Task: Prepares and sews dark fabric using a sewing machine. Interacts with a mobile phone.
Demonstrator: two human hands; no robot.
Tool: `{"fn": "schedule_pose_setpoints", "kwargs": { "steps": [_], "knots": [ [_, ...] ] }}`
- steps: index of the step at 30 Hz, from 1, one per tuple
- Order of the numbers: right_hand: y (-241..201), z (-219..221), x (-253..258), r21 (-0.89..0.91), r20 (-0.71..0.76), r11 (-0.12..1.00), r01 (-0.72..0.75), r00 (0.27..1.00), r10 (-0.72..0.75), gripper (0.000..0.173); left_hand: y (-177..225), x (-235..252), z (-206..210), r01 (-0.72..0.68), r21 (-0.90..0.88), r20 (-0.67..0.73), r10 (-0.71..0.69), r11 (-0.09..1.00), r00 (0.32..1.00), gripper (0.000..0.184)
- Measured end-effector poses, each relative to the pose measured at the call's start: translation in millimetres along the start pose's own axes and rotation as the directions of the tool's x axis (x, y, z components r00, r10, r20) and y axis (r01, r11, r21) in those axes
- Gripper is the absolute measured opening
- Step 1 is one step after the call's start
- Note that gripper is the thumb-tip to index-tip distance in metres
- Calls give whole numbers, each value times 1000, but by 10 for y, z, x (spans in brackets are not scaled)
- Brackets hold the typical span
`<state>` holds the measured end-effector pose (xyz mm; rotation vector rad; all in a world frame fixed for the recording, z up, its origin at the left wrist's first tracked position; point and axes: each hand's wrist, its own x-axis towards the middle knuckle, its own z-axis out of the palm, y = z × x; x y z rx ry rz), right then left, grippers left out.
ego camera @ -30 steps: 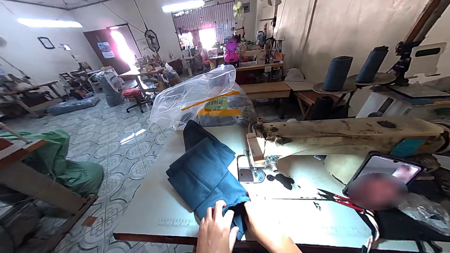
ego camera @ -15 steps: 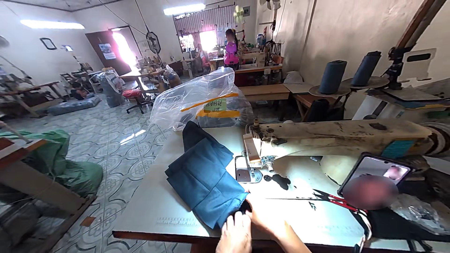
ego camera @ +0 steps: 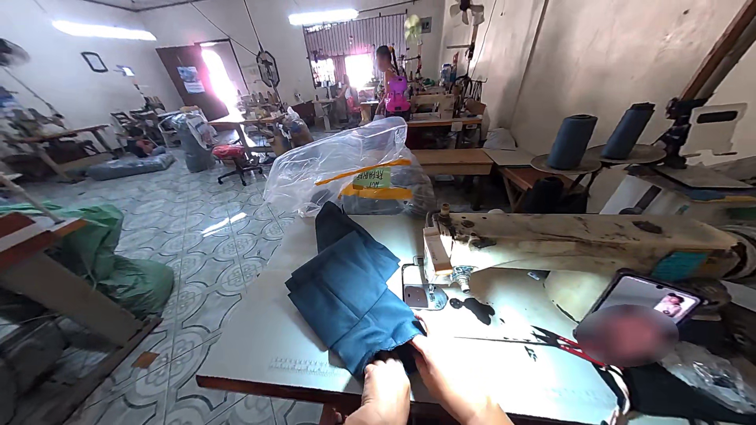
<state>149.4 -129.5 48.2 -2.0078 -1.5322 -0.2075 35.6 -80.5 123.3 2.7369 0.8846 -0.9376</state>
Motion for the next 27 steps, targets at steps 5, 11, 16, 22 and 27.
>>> {"fn": "schedule_pose_setpoints", "kwargs": {
  "steps": [5, 11, 16, 22, 27],
  "knots": [
    [-199, -8, -180, -97, -347, 976, 193, 913, -215, 15, -44, -7, -1, -8, -170, -35, 2, 985, 999, 48],
    [-80, -69, -227, -49, 13, 972, 228, 974, -228, 21, -89, -6, 151, -74, -30, -96, 71, 997, 993, 42],
    [-36, -17, -218, -215, 24, 939, 269, 963, -270, 14, -128, 5, 233, -126, -27, -224, 117, 992, 967, 38],
    [86, -54, -142, -209, -14, 931, 299, 951, -309, 11, -245, 369, 627, -326, 129, -816, 287, 937, 502, 7],
    [227, -16, -182, -92, -10, 945, 314, 949, -316, 10, -340, 456, 811, -418, 56, -885, 239, 907, 400, 11]
  ]
}}
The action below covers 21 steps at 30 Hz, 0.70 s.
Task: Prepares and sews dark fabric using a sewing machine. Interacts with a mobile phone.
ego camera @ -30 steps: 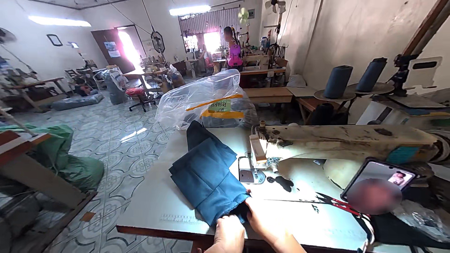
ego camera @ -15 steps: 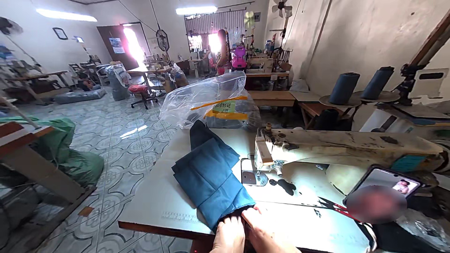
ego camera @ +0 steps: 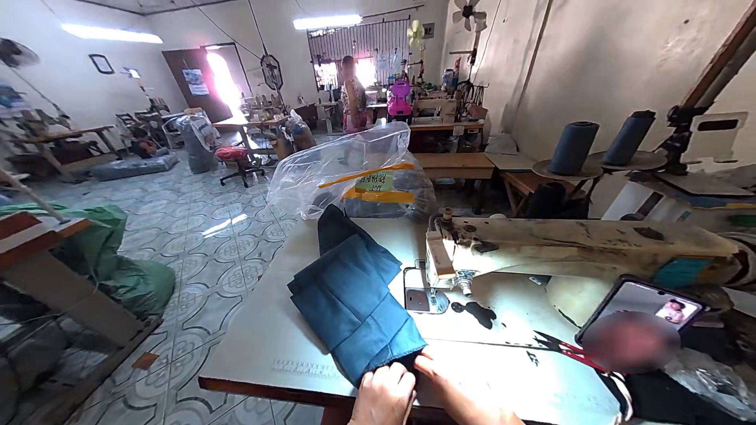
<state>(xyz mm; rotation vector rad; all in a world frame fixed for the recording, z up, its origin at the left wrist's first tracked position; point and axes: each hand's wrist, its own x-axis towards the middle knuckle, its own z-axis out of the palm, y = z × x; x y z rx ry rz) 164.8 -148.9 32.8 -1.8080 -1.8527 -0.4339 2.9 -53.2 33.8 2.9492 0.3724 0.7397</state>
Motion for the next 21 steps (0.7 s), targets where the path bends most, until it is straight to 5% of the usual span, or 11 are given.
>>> {"fn": "schedule_pose_setpoints", "kwargs": {
  "steps": [3, 11, 21],
  "knots": [
    [16, 69, 24, 5, 7, 1000, -23, 1000, 22, 8, -56, 14, 58, 26, 10, -64, -26, 1000, 998, 12],
    [112, 73, 162, 100, 120, 995, 3, 993, -15, 15, -130, 4, 7, 213, -159, 28, -211, 964, 977, 20],
    [40, 96, 252, 113, 242, 991, -69, 969, 40, 13, -172, 244, -286, 443, -198, 466, -314, 875, 827, 29]
  ]
}}
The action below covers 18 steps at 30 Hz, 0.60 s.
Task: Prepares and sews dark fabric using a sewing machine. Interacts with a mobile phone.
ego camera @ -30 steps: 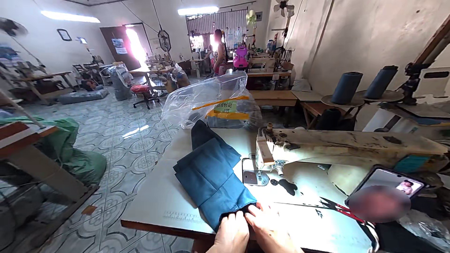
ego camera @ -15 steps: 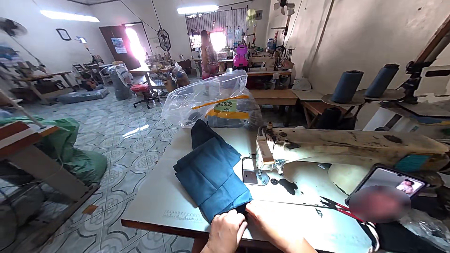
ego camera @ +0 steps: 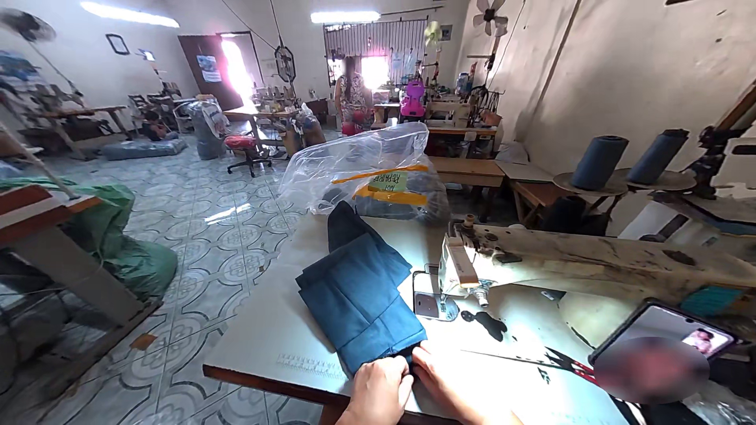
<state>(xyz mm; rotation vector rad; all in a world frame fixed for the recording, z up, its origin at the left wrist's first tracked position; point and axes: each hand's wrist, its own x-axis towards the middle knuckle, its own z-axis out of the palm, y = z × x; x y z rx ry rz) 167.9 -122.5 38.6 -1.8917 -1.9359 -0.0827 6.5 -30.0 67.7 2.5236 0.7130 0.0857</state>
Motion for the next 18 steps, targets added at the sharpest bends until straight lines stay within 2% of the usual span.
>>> {"fn": "schedule_pose_setpoints", "kwargs": {
  "steps": [5, 8, 15, 18],
  "knots": [
    [-68, -74, 54, -28, 114, 999, -15, 993, 18, 15, -30, -18, 38, -31, -5, -64, 31, 999, 997, 28],
    [-106, -87, 83, -38, 130, 999, -22, 991, 27, 15, -28, -24, 8, -31, 17, -76, 32, 999, 997, 25],
    [-188, -68, 135, -37, 165, 998, -50, 985, 55, 14, -66, -69, -2, -31, -53, -93, 26, 998, 995, 23],
    [-171, -62, 119, -76, 142, 997, 1, 990, 10, 15, -99, -85, -28, -65, -81, -96, 57, 995, 994, 25]
  ]
}}
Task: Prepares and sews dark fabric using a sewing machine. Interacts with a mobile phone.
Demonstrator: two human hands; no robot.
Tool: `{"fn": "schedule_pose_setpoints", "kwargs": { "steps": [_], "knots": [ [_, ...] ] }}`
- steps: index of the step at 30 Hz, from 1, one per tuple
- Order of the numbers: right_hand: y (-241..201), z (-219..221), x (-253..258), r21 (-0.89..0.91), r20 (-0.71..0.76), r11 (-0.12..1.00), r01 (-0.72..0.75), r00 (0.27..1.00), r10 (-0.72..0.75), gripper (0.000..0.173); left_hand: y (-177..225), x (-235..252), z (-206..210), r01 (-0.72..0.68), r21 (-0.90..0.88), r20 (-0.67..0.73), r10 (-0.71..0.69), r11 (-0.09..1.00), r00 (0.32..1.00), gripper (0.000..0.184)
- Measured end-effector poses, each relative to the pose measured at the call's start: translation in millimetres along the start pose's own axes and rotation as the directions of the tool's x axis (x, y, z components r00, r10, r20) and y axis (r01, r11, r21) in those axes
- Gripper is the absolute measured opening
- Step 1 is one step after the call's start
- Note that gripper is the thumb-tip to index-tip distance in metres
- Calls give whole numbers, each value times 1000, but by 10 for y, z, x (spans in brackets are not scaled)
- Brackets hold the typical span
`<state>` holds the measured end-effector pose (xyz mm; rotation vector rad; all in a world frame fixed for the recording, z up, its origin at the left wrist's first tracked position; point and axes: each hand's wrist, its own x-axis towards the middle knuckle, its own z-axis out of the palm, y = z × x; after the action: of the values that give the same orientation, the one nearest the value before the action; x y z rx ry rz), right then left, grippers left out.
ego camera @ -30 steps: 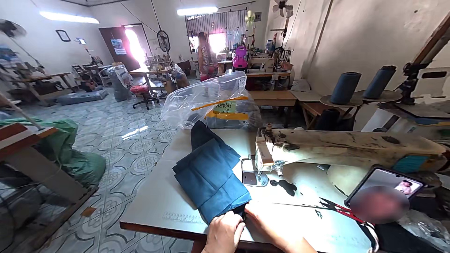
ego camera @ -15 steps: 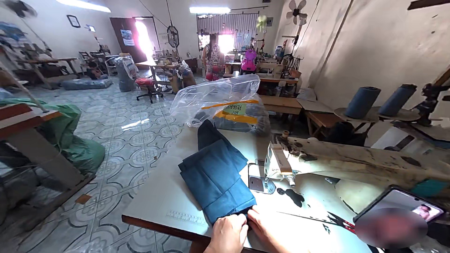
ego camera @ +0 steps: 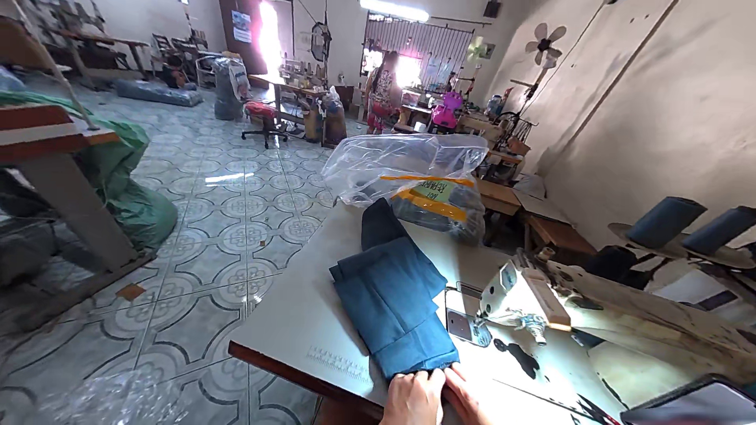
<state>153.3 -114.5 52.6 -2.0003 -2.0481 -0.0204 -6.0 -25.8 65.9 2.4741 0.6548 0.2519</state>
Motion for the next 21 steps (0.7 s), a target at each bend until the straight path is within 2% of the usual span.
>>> {"fn": "schedule_pose_setpoints", "kwargs": {
  "steps": [6, 9, 15, 18, 21],
  "knots": [
    [-2, 75, -10, 8, -44, 1000, 7, 999, -7, 14, -74, -113, -10, -94, 11, -20, 95, 995, 995, 19],
    [17, 127, -27, 20, -87, 999, 29, 996, -27, 12, -70, -141, -26, -135, 73, -21, 137, 988, 990, 17],
    [-26, 90, -25, 72, -65, 997, -23, 998, 27, 13, -84, -135, 32, -236, 267, -88, 267, 934, 960, 10],
    [-7, 136, -20, 93, -159, 996, 16, 987, -2, 9, -111, -90, 33, -303, 389, -113, 372, 870, 921, 12],
    [30, 263, -19, 108, -374, 990, 87, 926, -41, 5, -174, 35, -56, -441, 496, -28, 521, 748, 853, 13]
  ]
}}
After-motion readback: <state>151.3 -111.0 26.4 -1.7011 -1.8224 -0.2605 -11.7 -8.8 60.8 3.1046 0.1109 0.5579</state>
